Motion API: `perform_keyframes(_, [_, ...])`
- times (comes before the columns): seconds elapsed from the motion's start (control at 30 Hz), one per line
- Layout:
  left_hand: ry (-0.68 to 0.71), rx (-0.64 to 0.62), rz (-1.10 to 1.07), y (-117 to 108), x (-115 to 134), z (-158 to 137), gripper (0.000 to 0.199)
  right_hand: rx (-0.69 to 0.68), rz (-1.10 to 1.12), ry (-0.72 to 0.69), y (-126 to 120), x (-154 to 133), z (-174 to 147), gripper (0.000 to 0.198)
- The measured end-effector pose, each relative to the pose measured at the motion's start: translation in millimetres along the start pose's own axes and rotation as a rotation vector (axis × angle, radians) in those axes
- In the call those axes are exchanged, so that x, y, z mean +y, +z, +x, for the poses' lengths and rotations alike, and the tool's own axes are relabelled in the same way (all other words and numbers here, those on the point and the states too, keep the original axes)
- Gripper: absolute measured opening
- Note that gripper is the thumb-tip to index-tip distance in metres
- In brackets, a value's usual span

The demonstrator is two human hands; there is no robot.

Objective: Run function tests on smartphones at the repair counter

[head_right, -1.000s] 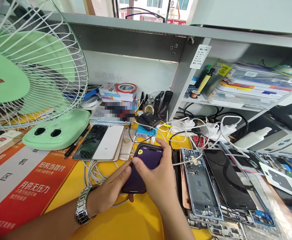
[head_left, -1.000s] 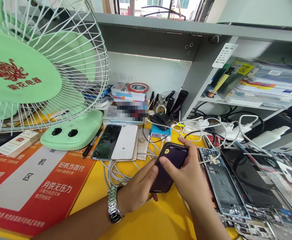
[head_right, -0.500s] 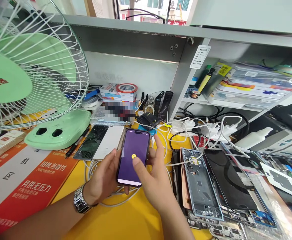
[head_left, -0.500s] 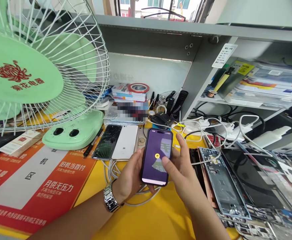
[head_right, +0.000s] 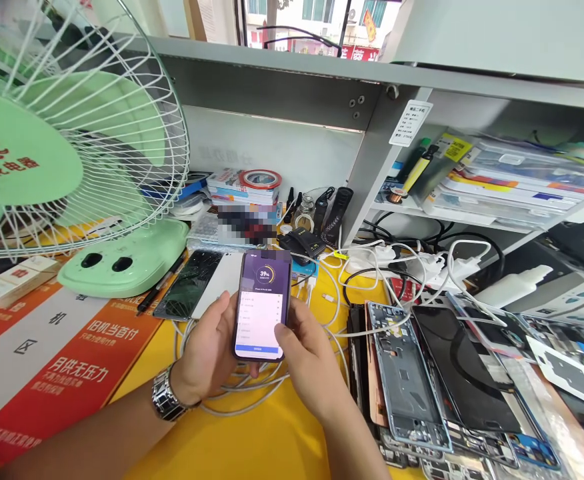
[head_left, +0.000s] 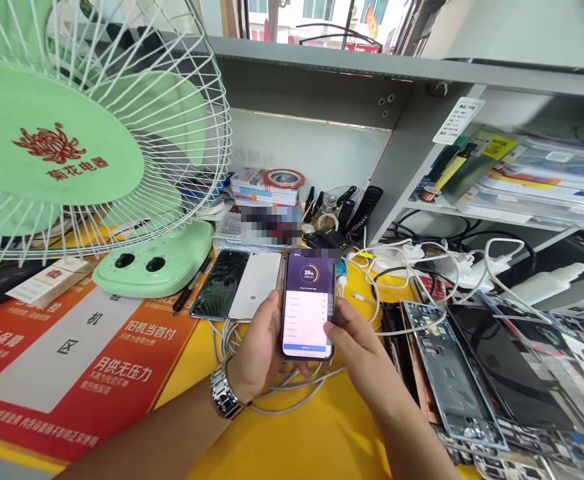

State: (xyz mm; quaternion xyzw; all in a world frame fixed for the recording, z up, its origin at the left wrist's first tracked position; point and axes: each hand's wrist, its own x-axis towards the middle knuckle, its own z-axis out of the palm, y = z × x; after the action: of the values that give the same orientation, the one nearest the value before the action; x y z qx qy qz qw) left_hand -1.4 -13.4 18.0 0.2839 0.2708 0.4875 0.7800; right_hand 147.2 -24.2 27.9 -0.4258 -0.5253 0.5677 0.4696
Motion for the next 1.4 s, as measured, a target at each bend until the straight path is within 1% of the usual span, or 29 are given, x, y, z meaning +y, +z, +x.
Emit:
perform_keyframes(0.17, [0.005,0.025,-0.038,-2.0,1.2,1.0,0.052,-0.046,0.038,-0.002,1.6,2.1,0.4,0.040])
perform_keyframes(0.3, [-0.004,0.006,-0.014,-3.0,0.5,1.7,0.058,-0.074,0.017,-0.003,0.8,3.6,-0.5,0.045])
perform_keyframes(0.37, [-0.009,0.012,-0.004,-3.0,0.5,2.1,0.059,-0.080,0.027,0.005,0.7,3.9,-1.4,0.046])
perform_keyframes(0.53, [0.003,0.037,-0.003,-1.8,1.7,3.1,0.053,-0.082,0.035,0.044,2.4,2.1,-2.8,0.047])
perform_keyframes(0.8, [-0.028,0.035,0.027,-2.0,1.6,0.6,0.059,-0.060,-0.003,0.003,2.9,1.4,-4.1,0.046])
perform_keyframes(0.93, [-0.025,0.037,0.007,-2.2,0.2,0.7,0.053,-0.041,0.026,0.025,3.6,2.3,-3.8,0.035])
perform_keyframes(1.03, [-0.032,0.036,0.012,-1.4,-0.4,0.5,0.050,-0.013,0.014,0.035,3.4,2.4,-3.4,0.029])
perform_keyframes(1.1, [-0.048,0.035,0.025,-1.1,-1.2,0.3,0.051,0.042,-0.008,0.064,2.4,4.1,-3.1,0.030])
perform_keyframes(1.23, [-0.067,0.023,0.039,-2.0,-4.2,0.8,0.056,0.217,-0.037,0.171,-0.6,14.2,-1.1,0.048])
perform_keyframes(1.33, [-0.080,0.033,0.019,-2.4,-7.6,0.3,0.057,0.283,-0.007,0.213,-2.1,21.7,1.0,0.055])
perform_keyframes(1.4, [-0.118,0.043,-0.020,-2.9,-11.3,-1.0,0.056,0.309,-0.024,0.226,-3.6,24.1,0.9,0.058])
